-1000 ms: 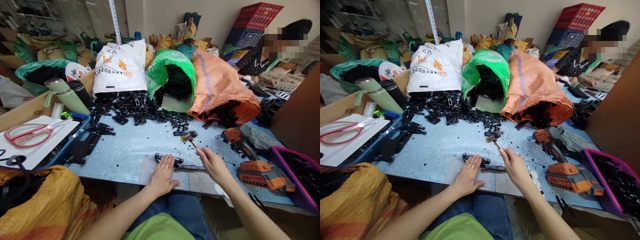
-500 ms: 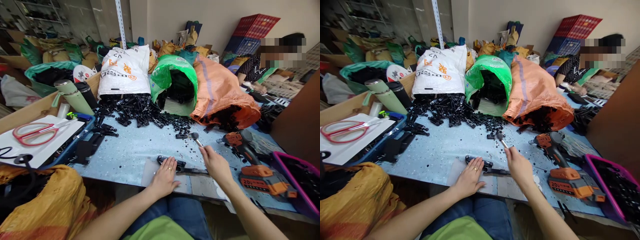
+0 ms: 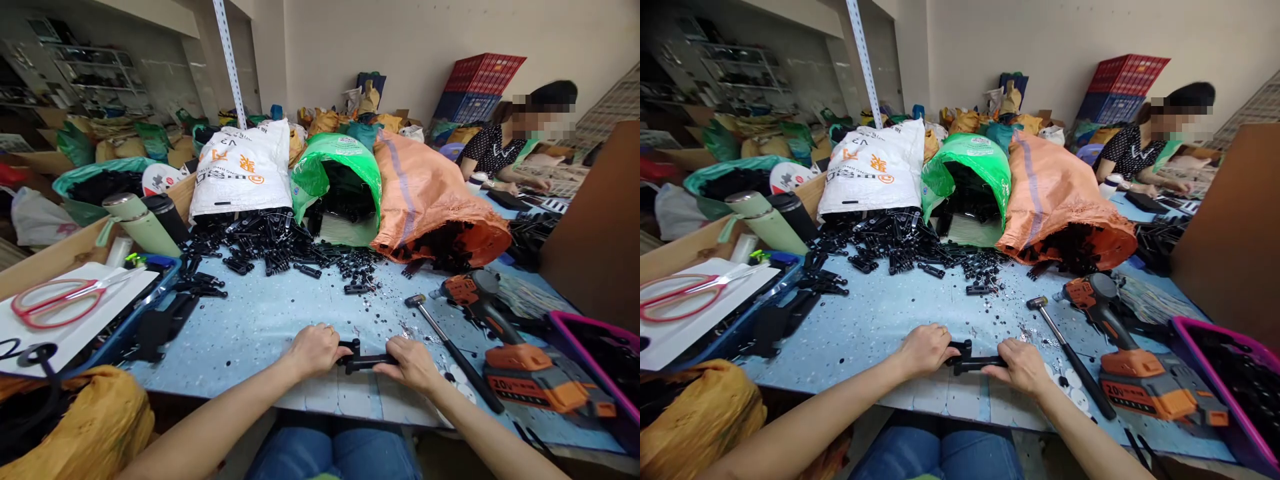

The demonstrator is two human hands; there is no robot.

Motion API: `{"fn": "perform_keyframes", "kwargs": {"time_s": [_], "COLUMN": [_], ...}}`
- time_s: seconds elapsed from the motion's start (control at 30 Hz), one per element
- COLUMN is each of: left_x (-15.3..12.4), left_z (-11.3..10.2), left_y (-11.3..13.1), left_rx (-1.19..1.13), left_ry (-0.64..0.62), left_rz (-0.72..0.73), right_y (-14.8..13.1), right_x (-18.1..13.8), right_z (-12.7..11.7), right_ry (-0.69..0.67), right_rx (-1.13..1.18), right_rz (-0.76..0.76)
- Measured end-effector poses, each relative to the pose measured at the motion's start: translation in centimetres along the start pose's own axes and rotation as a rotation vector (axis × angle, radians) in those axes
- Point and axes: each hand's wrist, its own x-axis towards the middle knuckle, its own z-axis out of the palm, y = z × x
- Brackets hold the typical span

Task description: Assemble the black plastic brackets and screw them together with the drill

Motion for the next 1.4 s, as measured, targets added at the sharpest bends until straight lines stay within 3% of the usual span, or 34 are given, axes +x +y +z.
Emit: {"fn": "perform_keyframes", "kwargs": {"time_s": [0.13, 0.2, 0.27, 0.37, 0.4, 0.47, 0.6, 0.7, 0.8, 0.93, 1.03, 1.17, 1.27, 1.4], "left_x": [-1.8, -2.5, -2.6, -2.0, -1.8, -1.2, 0.9, 3.8, 6.5, 7.4, 6.5, 6.0, 6.1, 6.0], "left_z": [-4.2, -5.4, -5.2, -3.4, -2.7, -1.5, 0.9, 2.6, 3.1, 1.5, 0.2, -1.2, -2.5, -3.7], "left_y": [2.8, 5.1, 7.1, 7.6, 6.8, 4.1, -3.4, -7.9, -9.9, -10.7, -12.7, -18.6, -24.2, -29.4], "left_rx": [-0.442, -0.701, -0.851, -0.816, -0.738, -0.504, 0.001, 0.181, 0.204, 0.16, 0.131, 0.154, 0.184, 0.132], "left_ry": [0.255, 0.414, 0.627, 0.857, 0.866, 0.789, 0.443, 0.246, 0.21, 0.31, 0.392, 0.413, 0.4, 0.407], "left_rz": [0.115, 0.125, 0.069, 0.028, 0.035, 0.011, -0.161, -0.243, -0.322, -0.345, -0.449, -0.774, -1.139, -1.307], "right_y": [-2.6, -5.4, -8.4, -11.0, -10.9, -9.1, -1.9, 2.8, 4.8, 5.2, 5.3, 5.6, 6.5, 8.5], "right_x": [0.6, 1.0, 2.1, 5.4, 6.9, 10.6, 19.5, 26.7, 32.9, 38.8, 41.6, 43.4, 42.9, 39.6], "right_z": [-4.5, -4.9, -3.2, 1.3, 2.6, 4.2, 3.5, 2.4, 2.6, 4.2, 5.2, 5.7, 5.6, 4.8], "right_ry": [0.051, 0.133, 0.339, 0.724, 0.785, 0.742, 0.314, 0.191, 0.108, 0.005, -0.04, -0.035, -0.015, 0.026], "right_rx": [0.493, 0.766, 0.984, 1.129, 1.119, 0.988, 0.384, 0.249, 0.192, 0.14, 0.127, 0.113, 0.111, 0.149], "right_rz": [-0.307, -0.371, -0.276, -0.07, -0.047, -0.021, 0.176, 0.221, 0.217, 0.25, 0.315, 0.43, 0.486, 0.536]}}
